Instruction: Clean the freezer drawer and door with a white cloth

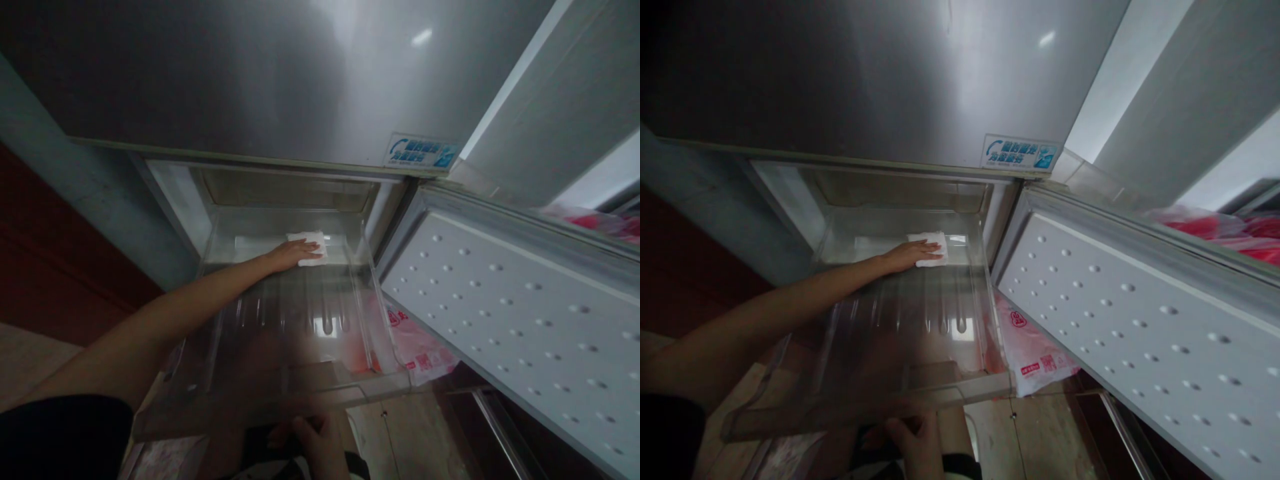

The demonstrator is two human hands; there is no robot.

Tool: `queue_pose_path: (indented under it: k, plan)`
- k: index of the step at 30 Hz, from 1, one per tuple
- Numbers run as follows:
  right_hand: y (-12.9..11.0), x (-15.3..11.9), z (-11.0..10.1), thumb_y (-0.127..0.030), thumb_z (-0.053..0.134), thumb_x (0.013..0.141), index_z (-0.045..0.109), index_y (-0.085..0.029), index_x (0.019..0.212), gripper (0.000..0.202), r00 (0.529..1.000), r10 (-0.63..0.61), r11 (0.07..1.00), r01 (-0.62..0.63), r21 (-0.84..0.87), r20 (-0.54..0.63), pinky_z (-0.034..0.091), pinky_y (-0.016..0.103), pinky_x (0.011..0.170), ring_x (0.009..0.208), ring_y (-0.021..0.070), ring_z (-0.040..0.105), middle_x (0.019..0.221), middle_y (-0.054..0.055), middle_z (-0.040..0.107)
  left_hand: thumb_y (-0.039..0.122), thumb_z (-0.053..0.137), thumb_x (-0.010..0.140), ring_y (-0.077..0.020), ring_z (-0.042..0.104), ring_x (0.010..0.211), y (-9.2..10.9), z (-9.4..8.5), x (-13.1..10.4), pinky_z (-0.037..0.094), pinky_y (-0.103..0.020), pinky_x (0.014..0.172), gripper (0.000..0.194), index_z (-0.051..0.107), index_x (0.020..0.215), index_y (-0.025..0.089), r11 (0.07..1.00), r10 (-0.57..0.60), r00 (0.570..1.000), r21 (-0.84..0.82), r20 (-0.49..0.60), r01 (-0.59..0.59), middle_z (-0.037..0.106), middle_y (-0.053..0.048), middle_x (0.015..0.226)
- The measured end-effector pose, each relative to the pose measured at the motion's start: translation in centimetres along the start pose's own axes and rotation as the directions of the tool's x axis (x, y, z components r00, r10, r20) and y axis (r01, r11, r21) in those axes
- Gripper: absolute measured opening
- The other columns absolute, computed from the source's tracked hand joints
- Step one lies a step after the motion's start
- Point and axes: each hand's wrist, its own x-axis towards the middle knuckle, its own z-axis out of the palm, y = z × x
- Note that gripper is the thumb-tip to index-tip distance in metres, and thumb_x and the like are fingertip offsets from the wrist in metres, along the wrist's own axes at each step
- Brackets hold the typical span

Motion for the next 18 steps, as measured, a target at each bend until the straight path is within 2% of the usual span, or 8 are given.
queue_pose_path:
  k: [4, 8, 13, 18]
  plan:
    - [-0.6, -0.2, 0.1, -0.056, 0.073, 0.061, 0.07, -0.014, 0.063, 0.042, 1.0, 0.01, 1.0, -0.01, -0.001, 0.016, 0.052, 0.028, 0.063, 0.058, 0.0188, 0.065, 0.063, 0.008, 0.069, 0.0, 0.035, 0.087, -0.0178, 0.038, 0.134, -0.2, 0.2, 0.4, 0.029, -0.044, 0.109, 0.049, 0.046, 0.132, 0.018, 0.999, -0.05, 0.998, 0.012, -0.024, 0.05, 0.044, -0.013, 0.143]
    - [-0.7, -0.2, 0.1, -0.057, 0.074, 0.06, 0.072, -0.014, 0.075, 0.046, 1.0, 0.009, 1.0, -0.01, 0.013, 0.013, 0.052, 0.031, 0.063, 0.058, 0.0198, 0.065, 0.063, 0.007, 0.068, 0.004, 0.035, 0.09, -0.0179, 0.037, 0.135, 1.4, 0.2, -0.7, 0.03, -0.043, 0.109, 0.048, 0.044, 0.134, 0.02, 1.0, -0.015, 1.0, 0.005, 0.025, 0.015, 0.042, -0.01, 0.145]
    - [-0.3, 0.2, -0.3, -0.055, 0.072, 0.063, 0.071, -0.013, 0.066, 0.041, 0.997, -0.015, 1.0, 0.015, -0.003, 0.07, 0.053, 0.03, 0.063, 0.059, 0.0201, 0.065, 0.061, 0.008, 0.068, 0.005, 0.041, 0.089, -0.0174, 0.039, 0.134, 5.2, 0.3, -3.2, 0.03, -0.038, 0.111, 0.05, 0.044, 0.135, 0.025, 0.993, 0.114, 0.984, -0.025, 0.137, -0.112, 0.042, -0.009, 0.145]
    - [-0.5, 0.0, -0.1, -0.051, 0.071, 0.066, 0.071, -0.013, 0.067, 0.037, 0.997, 0.008, 1.0, -0.007, -0.006, 0.072, 0.052, 0.03, 0.067, 0.062, 0.0197, 0.065, 0.063, 0.008, 0.069, 0.011, 0.037, 0.093, -0.0174, 0.04, 0.133, 10.1, 1.6, -6.0, 0.029, -0.038, 0.113, 0.046, 0.047, 0.133, 0.03, 0.966, 0.257, 0.947, -0.078, 0.194, -0.247, 0.046, -0.005, 0.143]
